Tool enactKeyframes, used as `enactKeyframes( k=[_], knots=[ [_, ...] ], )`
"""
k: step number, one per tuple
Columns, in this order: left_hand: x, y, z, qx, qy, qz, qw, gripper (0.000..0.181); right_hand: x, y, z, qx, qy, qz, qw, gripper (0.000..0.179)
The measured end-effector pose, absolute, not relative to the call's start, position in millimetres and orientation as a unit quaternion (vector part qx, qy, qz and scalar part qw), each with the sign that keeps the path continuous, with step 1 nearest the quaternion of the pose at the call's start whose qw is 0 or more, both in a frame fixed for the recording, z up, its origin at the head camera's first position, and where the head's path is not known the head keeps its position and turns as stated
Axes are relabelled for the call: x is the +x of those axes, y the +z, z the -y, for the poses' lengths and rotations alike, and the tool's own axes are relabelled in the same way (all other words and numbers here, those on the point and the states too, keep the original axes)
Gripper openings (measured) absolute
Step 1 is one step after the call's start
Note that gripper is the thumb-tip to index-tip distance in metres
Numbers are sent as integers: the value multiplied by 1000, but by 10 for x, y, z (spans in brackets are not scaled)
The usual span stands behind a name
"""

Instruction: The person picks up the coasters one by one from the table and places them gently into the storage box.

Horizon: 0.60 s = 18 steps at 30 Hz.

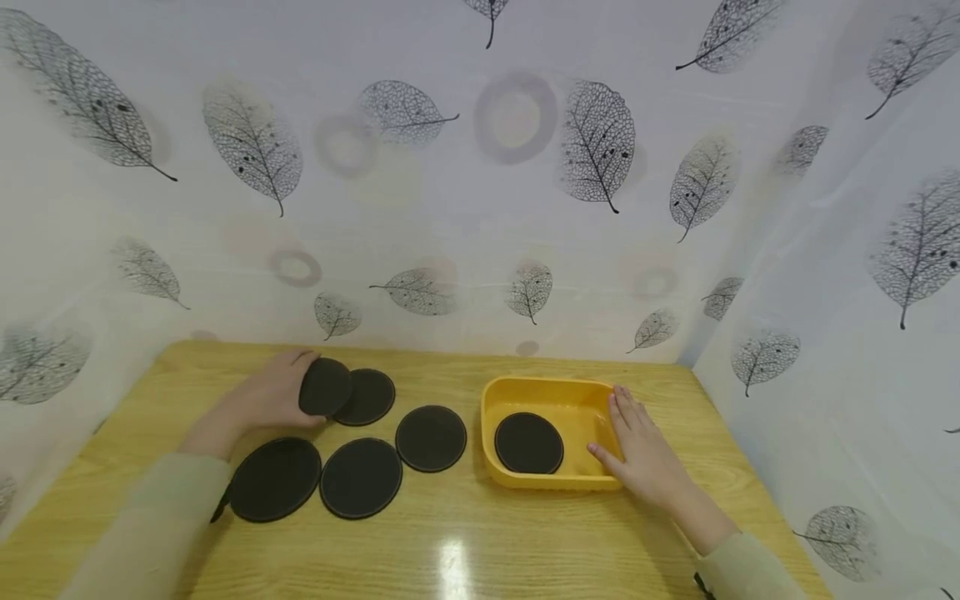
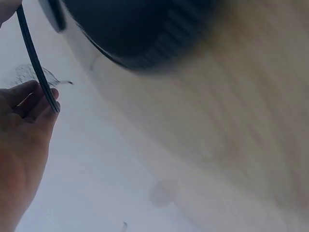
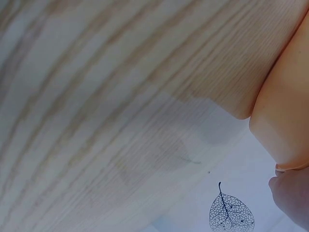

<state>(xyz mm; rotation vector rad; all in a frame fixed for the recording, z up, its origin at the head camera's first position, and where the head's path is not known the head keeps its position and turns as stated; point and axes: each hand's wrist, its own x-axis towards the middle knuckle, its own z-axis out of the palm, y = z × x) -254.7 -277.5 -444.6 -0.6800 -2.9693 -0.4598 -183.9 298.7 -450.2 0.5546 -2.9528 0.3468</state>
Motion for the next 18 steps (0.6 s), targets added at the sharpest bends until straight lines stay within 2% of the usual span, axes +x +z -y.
enactKeyframes(
  k=[9, 18],
  knots=[
    [-2693, -4345, 2248, -268, -158, 949, 46, 109, -1840, -4510, -2997, 184, 112, 975, 62, 90],
    [-2708, -4176, 1613, -304, -165, 937, 48, 112, -1839, -4500, -3002, 186, 108, 974, 66, 90]
  ],
)
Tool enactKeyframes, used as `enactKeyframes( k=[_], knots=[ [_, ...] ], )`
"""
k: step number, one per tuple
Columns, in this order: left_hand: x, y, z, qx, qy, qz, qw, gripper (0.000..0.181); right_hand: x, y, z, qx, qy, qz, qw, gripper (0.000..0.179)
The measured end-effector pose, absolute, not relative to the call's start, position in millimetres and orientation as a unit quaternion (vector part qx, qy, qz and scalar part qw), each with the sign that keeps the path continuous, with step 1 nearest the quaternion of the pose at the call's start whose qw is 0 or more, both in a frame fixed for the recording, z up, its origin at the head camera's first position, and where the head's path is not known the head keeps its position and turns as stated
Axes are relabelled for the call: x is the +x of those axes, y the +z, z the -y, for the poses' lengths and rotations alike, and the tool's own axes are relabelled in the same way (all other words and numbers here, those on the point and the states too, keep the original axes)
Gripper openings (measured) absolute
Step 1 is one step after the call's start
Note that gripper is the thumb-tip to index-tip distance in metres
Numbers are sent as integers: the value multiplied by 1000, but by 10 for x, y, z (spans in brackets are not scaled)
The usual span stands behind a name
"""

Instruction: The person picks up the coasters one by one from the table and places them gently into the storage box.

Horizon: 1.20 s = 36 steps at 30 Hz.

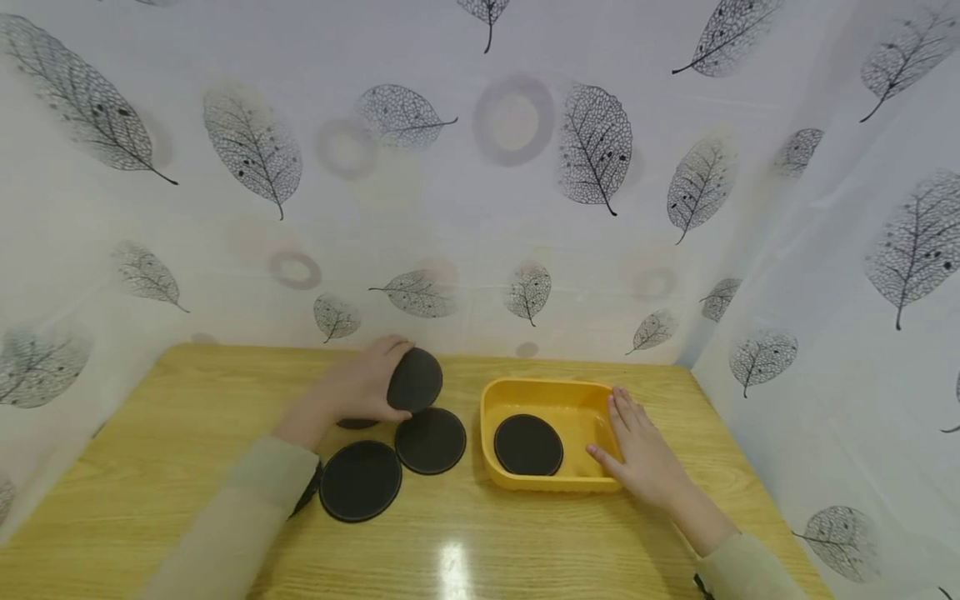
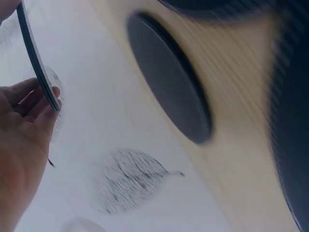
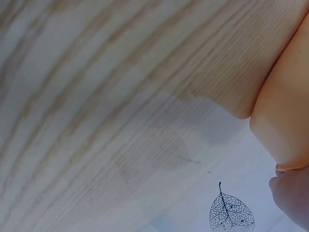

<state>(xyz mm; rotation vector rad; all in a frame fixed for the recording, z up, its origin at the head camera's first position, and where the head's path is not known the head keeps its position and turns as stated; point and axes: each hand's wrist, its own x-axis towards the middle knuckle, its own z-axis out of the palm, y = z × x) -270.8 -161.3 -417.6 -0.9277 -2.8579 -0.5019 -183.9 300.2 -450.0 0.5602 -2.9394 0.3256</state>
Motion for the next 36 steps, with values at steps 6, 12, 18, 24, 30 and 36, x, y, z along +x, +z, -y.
enactKeyframes(
  k=[6, 12, 18, 24, 30, 36],
  knots=[
    [-2684, -4084, 1193, -328, -156, 931, 42, 111, -1834, -4486, -2997, 182, 113, 975, 61, 89],
    [-2680, -4065, 817, -375, -154, 913, 53, 110, -1836, -4499, -3005, 183, 109, 975, 64, 89],
    [-2625, -4068, 428, -413, -149, 898, 41, 112, -1844, -4515, -3006, 187, 109, 974, 72, 90],
    [-2547, -4119, 70, -422, -128, 897, 8, 111, -1856, -4561, -3010, 191, 113, 972, 80, 89],
    [-2528, -4258, -153, -429, -112, 896, -11, 109, -1861, -4552, -3002, 188, 113, 973, 73, 89],
    [-2524, -4375, -285, -418, -84, 904, -33, 107, -1850, -4507, -2995, 184, 114, 974, 68, 89]
  ],
)
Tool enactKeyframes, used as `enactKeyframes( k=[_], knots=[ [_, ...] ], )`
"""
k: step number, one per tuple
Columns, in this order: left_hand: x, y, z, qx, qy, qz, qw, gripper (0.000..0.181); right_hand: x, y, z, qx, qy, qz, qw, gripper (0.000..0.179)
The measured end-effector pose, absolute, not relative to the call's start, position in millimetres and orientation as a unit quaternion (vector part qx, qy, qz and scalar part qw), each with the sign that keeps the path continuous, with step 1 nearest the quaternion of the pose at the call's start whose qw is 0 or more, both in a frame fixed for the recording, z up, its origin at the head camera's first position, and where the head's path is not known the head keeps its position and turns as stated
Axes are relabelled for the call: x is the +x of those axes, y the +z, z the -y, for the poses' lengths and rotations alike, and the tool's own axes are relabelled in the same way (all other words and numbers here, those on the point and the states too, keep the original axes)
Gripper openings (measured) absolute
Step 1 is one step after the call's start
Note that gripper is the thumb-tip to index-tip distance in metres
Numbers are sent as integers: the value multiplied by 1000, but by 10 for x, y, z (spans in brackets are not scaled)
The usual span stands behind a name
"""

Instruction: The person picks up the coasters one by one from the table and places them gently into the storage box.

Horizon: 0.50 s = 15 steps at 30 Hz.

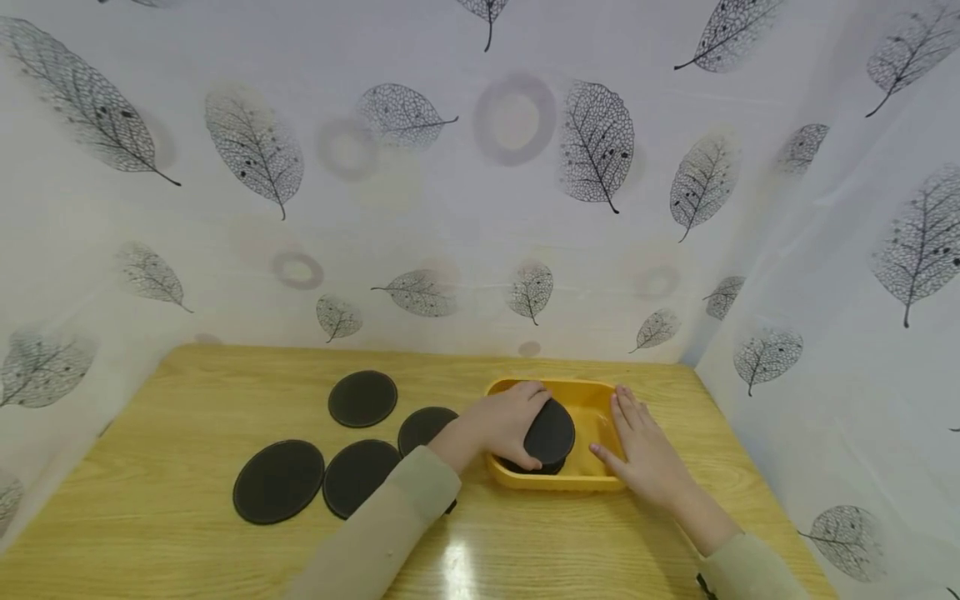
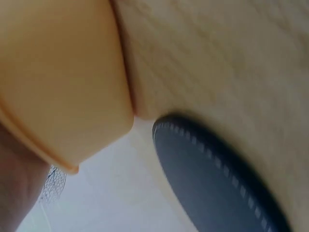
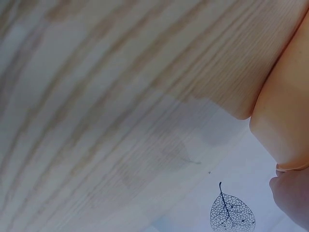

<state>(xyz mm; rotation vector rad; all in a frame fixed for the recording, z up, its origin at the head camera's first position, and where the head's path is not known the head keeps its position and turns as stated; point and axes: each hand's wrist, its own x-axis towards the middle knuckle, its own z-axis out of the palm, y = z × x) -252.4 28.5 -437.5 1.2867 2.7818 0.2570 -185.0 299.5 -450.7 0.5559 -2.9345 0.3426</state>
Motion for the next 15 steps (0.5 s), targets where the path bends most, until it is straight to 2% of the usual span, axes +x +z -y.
enactKeyframes(
  k=[15],
  knots=[
    [-2433, -4401, -378, 384, -29, -920, 66, 102, -1848, -4510, -3003, 187, 114, 973, 69, 89]
  ],
)
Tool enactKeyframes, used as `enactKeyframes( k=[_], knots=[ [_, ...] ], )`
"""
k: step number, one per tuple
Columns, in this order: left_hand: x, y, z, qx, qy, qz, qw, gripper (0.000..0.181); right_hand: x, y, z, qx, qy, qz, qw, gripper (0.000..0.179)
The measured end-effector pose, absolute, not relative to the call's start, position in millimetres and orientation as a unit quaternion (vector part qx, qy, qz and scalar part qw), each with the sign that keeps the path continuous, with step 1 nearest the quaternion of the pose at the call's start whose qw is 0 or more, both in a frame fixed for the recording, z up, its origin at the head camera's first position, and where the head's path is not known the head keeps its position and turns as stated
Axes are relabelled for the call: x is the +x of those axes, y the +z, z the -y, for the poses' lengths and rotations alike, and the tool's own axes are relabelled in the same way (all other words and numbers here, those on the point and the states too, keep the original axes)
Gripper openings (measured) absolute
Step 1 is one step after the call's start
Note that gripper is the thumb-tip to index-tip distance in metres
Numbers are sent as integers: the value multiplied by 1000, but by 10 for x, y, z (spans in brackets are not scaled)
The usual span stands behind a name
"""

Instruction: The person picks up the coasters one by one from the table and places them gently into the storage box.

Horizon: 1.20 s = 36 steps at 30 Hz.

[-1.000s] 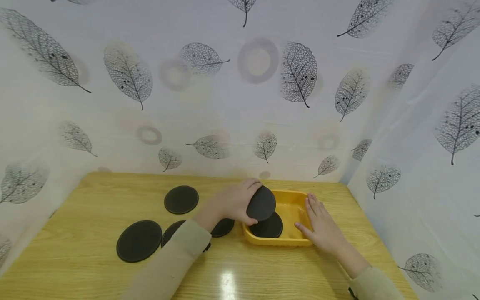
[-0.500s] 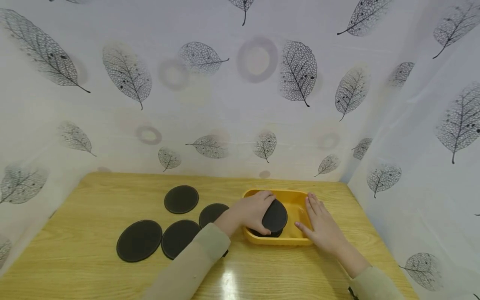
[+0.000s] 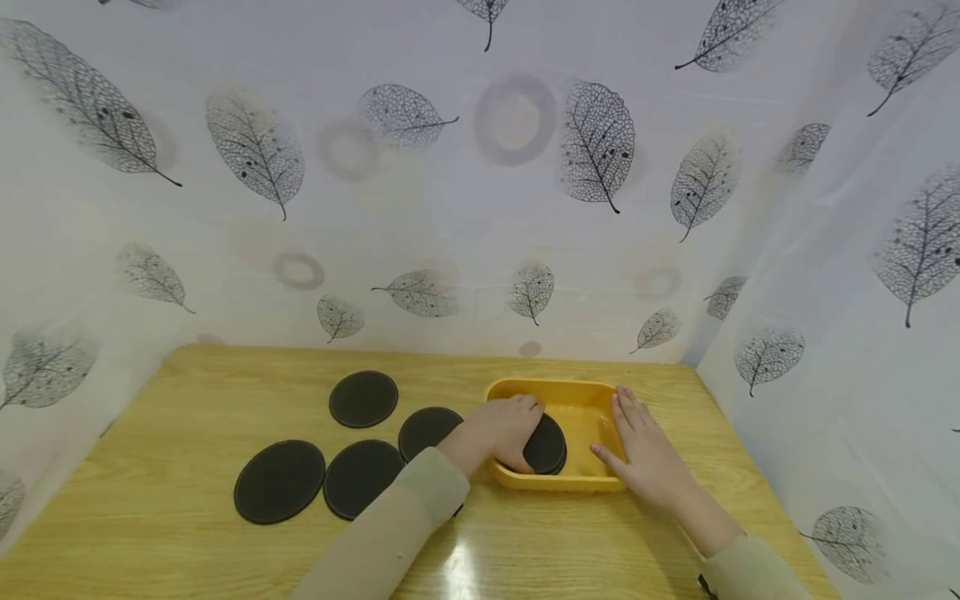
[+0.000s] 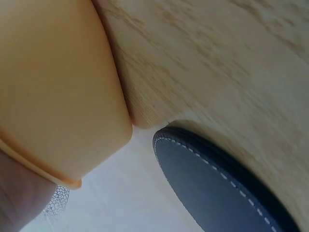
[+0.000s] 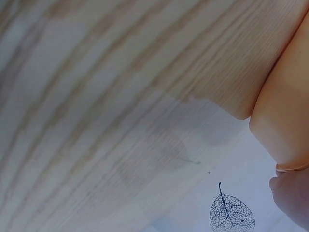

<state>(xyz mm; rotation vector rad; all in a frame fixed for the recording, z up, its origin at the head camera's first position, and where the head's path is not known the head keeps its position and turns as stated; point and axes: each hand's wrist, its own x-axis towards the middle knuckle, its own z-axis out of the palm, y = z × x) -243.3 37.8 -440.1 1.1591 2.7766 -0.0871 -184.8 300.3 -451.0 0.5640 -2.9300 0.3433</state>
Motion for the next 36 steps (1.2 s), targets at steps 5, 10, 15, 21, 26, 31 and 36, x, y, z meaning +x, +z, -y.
enactKeyframes(
  k=[5, 10, 15, 21, 26, 31, 36],
  knots=[
    [-2448, -4413, -385, 387, -28, -919, 67, 101, -1844, -4508, -3001, 189, 117, 972, 71, 88],
    [-2476, -4397, -341, 403, 1, -913, 62, 98, -1845, -4495, -2990, 188, 113, 973, 71, 88],
    [-2495, -4351, -225, 420, 43, -905, 51, 86, -1848, -4500, -2988, 189, 107, 973, 75, 87],
    [-2518, -4221, 3, 432, 104, -895, 23, 78, -1846, -4505, -2995, 188, 111, 973, 71, 88],
    [-2591, -4139, 242, 428, 131, -894, 1, 78, -1839, -4508, -3001, 186, 117, 973, 67, 88],
    [-2674, -4065, 535, 400, 128, -908, -5, 80, -1838, -4503, -2998, 185, 115, 974, 67, 88],
    [-2719, -4028, 852, 345, 135, -928, 32, 82, -1841, -4502, -2994, 187, 113, 973, 70, 89]
  ],
)
